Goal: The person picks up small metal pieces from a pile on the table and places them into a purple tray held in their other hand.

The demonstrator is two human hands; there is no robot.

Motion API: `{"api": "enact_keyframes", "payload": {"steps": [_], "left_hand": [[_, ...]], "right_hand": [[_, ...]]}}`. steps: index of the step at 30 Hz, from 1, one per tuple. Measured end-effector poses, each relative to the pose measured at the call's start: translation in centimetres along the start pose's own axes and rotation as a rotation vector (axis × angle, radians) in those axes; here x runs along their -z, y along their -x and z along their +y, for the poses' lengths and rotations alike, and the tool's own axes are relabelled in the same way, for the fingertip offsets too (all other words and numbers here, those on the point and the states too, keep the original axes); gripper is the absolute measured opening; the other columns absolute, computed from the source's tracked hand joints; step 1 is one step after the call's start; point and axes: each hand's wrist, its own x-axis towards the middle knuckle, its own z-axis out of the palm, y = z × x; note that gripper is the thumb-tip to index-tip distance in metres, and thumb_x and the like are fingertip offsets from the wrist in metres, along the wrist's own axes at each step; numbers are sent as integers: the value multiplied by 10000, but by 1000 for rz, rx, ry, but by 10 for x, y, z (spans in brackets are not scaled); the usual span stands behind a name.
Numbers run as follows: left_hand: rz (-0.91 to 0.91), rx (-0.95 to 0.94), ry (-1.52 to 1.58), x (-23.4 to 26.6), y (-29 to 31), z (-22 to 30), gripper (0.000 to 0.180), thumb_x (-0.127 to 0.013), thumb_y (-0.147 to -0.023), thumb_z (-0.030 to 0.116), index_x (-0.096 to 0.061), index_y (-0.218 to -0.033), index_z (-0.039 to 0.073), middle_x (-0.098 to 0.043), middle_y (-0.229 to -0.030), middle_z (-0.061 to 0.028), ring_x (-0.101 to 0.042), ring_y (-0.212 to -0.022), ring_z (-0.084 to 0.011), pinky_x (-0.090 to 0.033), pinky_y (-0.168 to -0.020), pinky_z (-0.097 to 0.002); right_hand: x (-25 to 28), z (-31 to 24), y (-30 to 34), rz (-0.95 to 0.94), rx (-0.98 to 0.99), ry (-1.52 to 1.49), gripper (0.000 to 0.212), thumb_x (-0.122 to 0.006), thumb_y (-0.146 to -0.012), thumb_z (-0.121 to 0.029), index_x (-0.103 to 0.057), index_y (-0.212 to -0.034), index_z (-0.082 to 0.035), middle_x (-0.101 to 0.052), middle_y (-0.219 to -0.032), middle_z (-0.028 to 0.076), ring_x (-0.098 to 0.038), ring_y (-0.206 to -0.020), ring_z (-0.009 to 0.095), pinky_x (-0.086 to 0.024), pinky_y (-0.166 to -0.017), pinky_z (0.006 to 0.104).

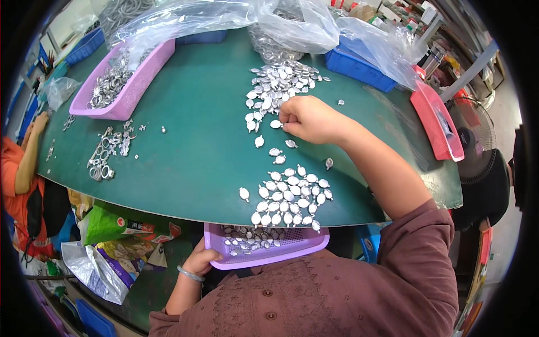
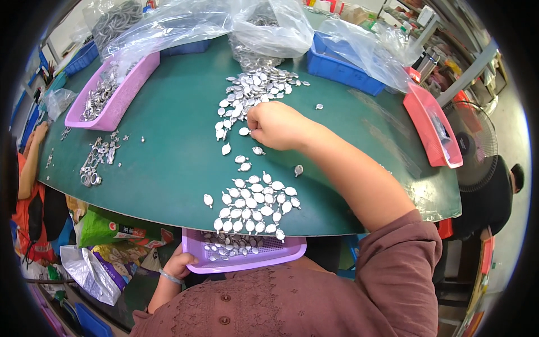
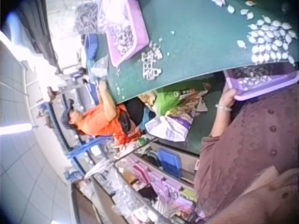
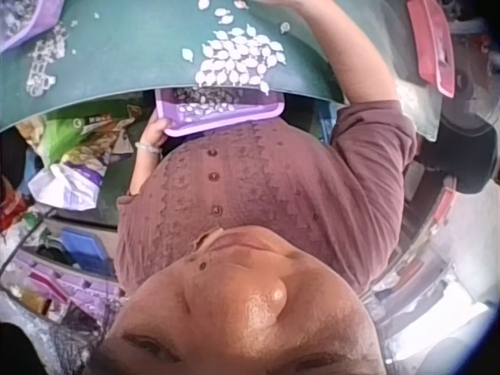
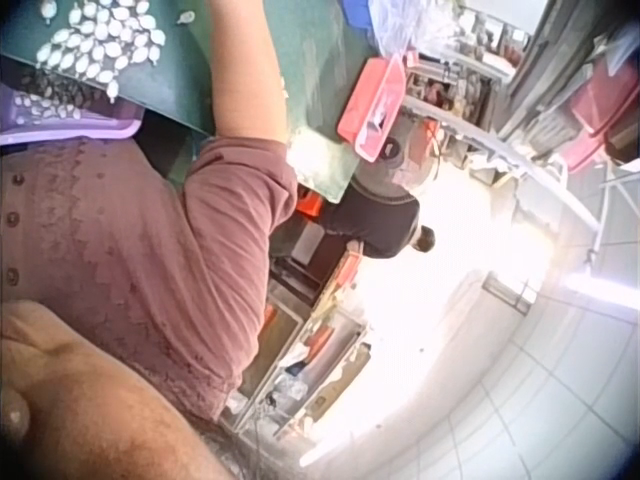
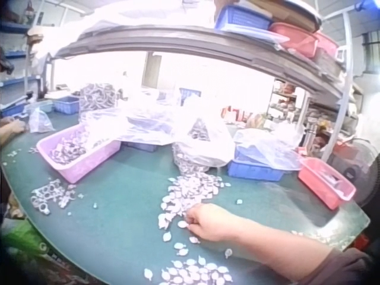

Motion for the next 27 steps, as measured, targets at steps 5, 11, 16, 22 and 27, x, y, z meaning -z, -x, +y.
{"api": "enact_keyframes", "payload": {"steps": [5,11,16,22,27], "left_hand": [[8,-1,-3,0,1,0,713,-561,-568,22,-363,-1250,-38,-551,-1064,-127,-557,-965,-225,-444,-846,-316],[11,5,4,-1,1,2,704,-560,-567,15,-371,-1243,-39,-556,-1056,-124,-560,-957,-221,-445,-842,-312],[9,10,0,0,1,1,704,-557,-568,10,-372,-1245,-38,-557,-1058,-123,-560,-958,-221,-442,-846,-310],[35,-2,-38,-1,1,0,723,-552,-541,60,-377,-1235,-40,-536,-1097,-145,-546,-999,-255,-432,-880,-341],[-13,17,-1,3,1,-1,743,-565,-568,15,-339,-1274,-31,-539,-1090,-122,-539,-996,-223,-427,-870,-314]], "right_hand": [[10,8,8,-50,-45,63,135,-568,-712,-32,-574,-842,6,-582,-752,108,-575,-687,208,-461,-616,318],[15,12,12,-101,-104,-19,157,-561,-729,-24,-569,-883,3,-583,-795,100,-562,-709,195,-462,-646,304],[14,13,12,-20,13,-33,214,-577,-748,-30,-556,-960,-10,-574,-844,104,-558,-754,206,-460,-680,318],[6,-7,12,12,283,-10,179,-588,-768,-106,-587,-935,-41,-592,-825,125,-583,-779,271,-463,-701,365],[11,-13,3,-265,194,-88,163,-614,-734,-77,-598,-888,-29,-570,-736,94,-567,-670,230,-451,-614,340]]}}
